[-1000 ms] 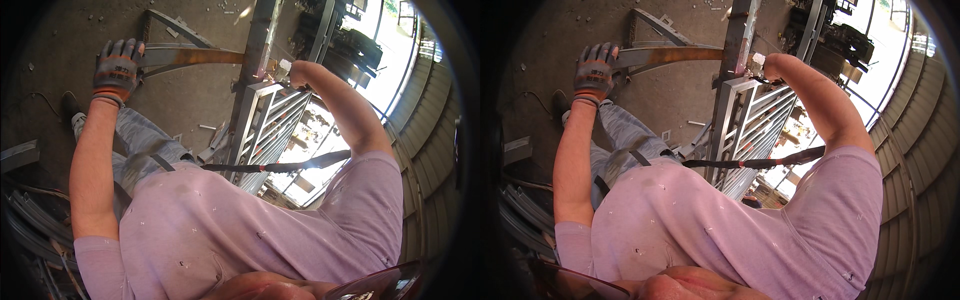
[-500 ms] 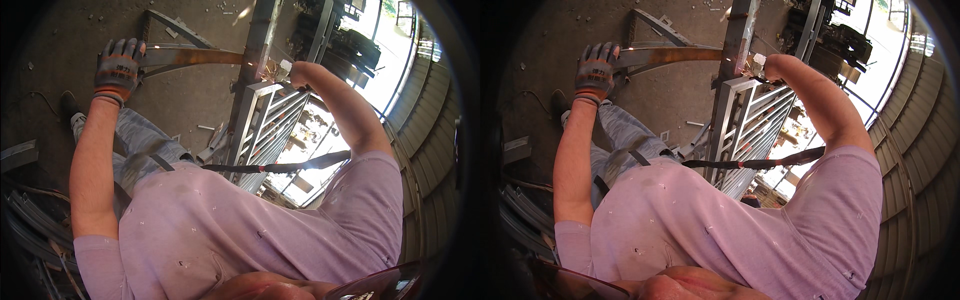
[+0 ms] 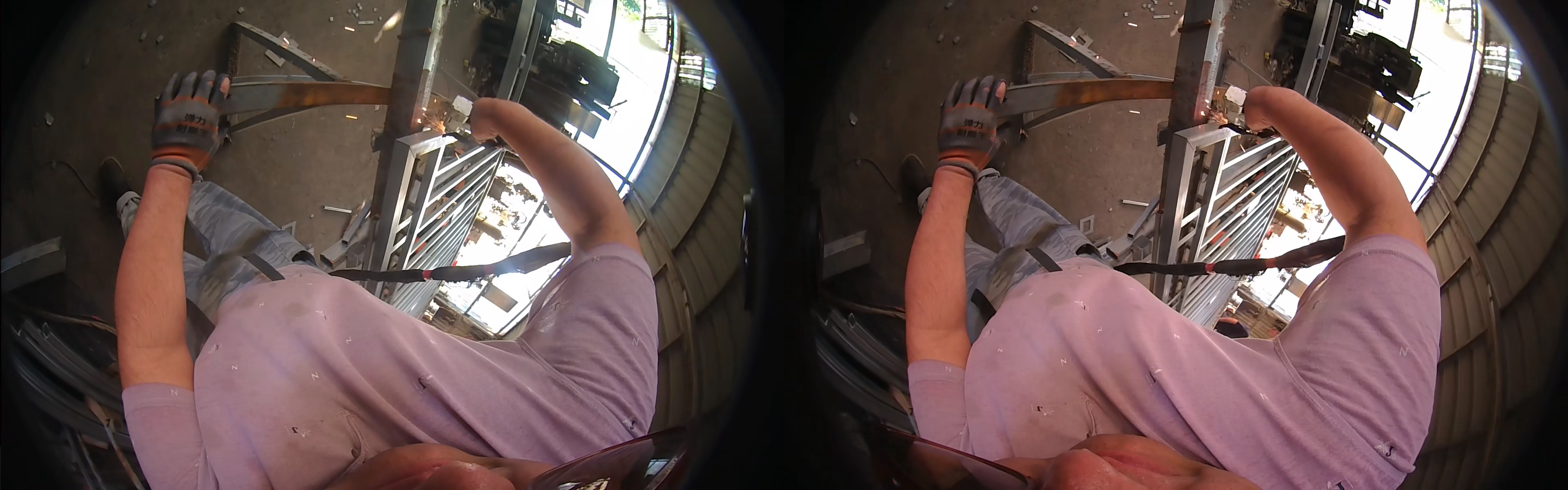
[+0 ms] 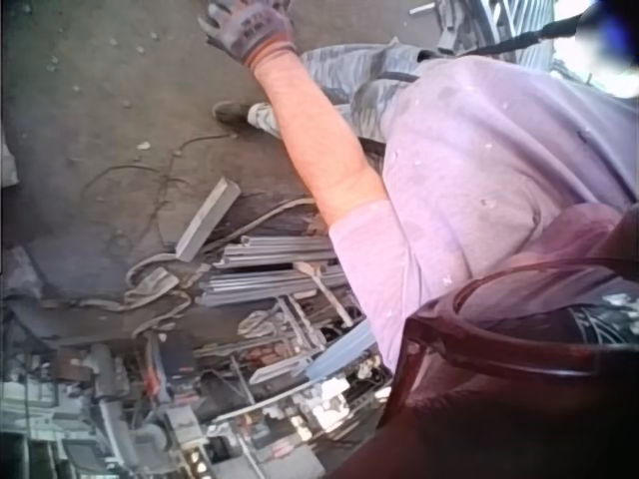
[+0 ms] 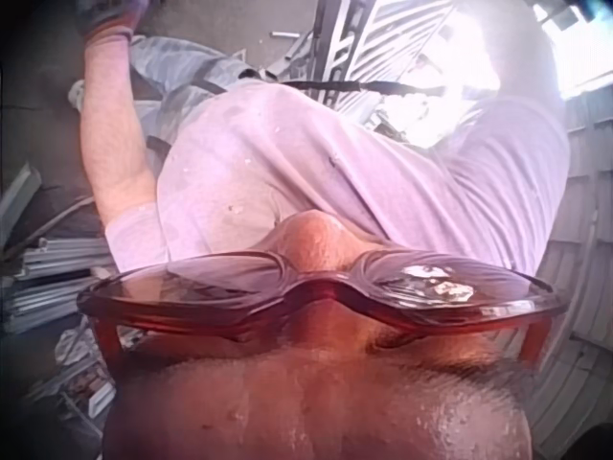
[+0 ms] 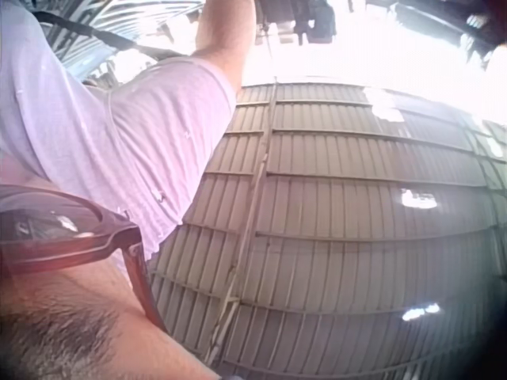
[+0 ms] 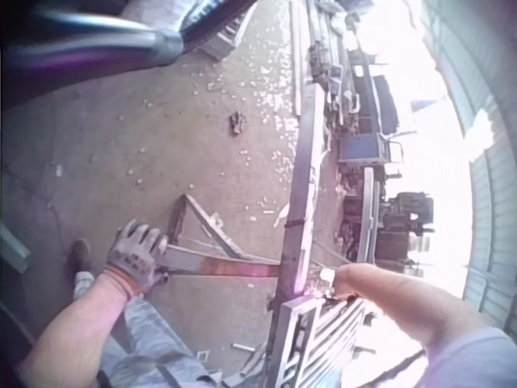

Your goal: The person uses a handheld welding tool to join sections of a large metal frame structure. They move along the frame, applying welds at various joints and seams while wearing protective gloves and glasses.

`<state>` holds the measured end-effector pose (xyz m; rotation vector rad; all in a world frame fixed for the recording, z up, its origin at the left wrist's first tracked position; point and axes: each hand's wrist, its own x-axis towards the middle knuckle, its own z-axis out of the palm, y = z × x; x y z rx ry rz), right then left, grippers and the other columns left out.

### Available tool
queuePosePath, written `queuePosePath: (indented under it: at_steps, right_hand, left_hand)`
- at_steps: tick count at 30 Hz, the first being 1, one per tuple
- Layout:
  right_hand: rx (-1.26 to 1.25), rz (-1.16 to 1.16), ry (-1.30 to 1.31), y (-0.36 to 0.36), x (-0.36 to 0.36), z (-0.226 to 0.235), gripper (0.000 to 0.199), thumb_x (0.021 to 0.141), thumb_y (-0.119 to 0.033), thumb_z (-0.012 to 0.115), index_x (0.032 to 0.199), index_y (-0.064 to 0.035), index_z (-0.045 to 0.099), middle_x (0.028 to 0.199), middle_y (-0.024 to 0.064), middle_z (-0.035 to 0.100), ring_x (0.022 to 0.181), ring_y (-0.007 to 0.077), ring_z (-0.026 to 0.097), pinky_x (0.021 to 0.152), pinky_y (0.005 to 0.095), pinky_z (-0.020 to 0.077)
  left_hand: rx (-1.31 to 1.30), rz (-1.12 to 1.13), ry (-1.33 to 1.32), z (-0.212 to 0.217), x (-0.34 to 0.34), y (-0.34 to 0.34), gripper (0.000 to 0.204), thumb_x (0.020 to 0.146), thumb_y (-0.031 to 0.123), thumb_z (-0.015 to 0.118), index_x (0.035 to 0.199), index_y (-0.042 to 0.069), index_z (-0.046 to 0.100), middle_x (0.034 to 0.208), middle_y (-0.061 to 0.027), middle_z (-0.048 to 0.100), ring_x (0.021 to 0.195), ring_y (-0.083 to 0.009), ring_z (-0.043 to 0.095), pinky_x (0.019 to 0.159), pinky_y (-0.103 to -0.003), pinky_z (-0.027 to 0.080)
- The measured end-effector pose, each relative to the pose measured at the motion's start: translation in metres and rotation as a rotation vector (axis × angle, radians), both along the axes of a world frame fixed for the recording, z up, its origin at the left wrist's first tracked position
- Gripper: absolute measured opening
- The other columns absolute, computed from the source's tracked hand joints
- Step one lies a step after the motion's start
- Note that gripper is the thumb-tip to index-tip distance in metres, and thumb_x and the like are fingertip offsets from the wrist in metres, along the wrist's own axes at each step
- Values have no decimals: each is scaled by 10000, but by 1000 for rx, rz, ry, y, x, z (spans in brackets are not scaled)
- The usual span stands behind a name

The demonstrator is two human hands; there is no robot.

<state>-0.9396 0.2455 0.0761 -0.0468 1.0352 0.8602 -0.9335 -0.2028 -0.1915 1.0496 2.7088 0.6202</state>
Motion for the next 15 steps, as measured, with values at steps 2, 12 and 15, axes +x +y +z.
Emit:
queuePosePath:
  at_steps: [2,12,15]
  right_hand:
    - [154,-16,62,8,7,9,372,836,-86,646,1174,-62,798,1146,198,780,1024,366,752,861,453,599]
    - [-49,-508,1185,-29,79,197,632,792,-45,802,1403,-103,649,1197,151,769,997,308,764,899,418,605]
    - [-7,-1176,1332,-11,180,234,554,872,-138,855,1389,-91,663,1155,104,759,966,201,745,862,364,618]
  left_hand:
    - [13,-12,2,1,-2,0,673,860,328,780,1486,164,594,1475,-82,599,1379,-299,553,1231,-517,386]
    - [6,-16,41,-13,-2,0,788,785,402,873,1476,172,570,1452,-92,613,1365,-333,562,1233,-544,389]
    - [28,-35,93,-28,-2,0,801,765,422,889,1456,167,575,1430,-93,629,1338,-343,587,1213,-549,416]
